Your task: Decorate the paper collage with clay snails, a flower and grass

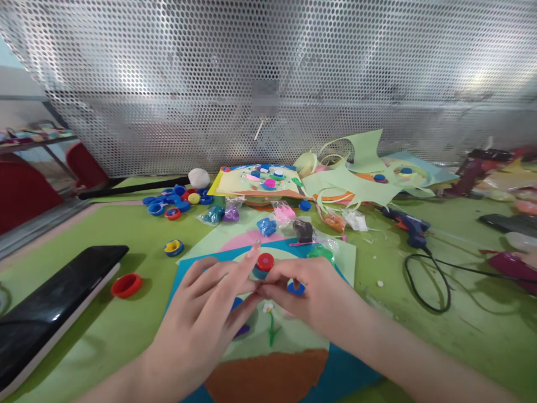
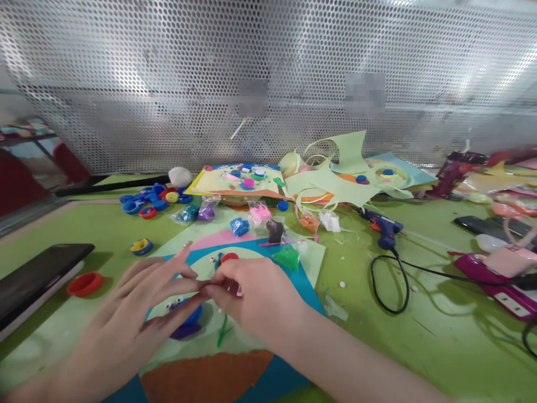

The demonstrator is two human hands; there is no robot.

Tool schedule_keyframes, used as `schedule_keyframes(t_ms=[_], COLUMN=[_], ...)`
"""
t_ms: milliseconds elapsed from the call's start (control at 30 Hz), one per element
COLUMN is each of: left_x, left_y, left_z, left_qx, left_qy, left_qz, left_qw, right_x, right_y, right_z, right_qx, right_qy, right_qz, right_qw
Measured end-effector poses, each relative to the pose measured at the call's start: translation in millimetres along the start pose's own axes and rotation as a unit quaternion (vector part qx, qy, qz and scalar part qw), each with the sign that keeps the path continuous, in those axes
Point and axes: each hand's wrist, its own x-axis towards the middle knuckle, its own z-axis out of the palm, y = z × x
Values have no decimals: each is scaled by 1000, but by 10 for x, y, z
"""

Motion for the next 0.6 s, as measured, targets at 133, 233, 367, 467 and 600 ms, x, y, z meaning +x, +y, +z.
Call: schedule_keyframes(t_ms=[133, 233, 367, 467, 600], left_x=[27, 32, 44, 69, 76], left_y=[18, 35, 63, 75, 64], left_z=[-12, -22, -42, -47, -23], left_qx=[3, 13, 3, -22, -48], left_qy=[18, 14, 3, -5, -12], left_qz=[10, -3, -36, -60, -97], left_qw=[1000, 1000, 999, 998, 994], right_x=[-18, -19, -13, -13, -6], right_y=[18, 23, 22, 24, 26], right_z=[12, 22, 39, 22, -73], right_qx=[-32, -48, -90, -99, -69], right_qy=[27, 35, 40, 67, 108], right_qz=[-50, -77, -119, -132, -64], right_qw=[998, 995, 988, 984, 990])
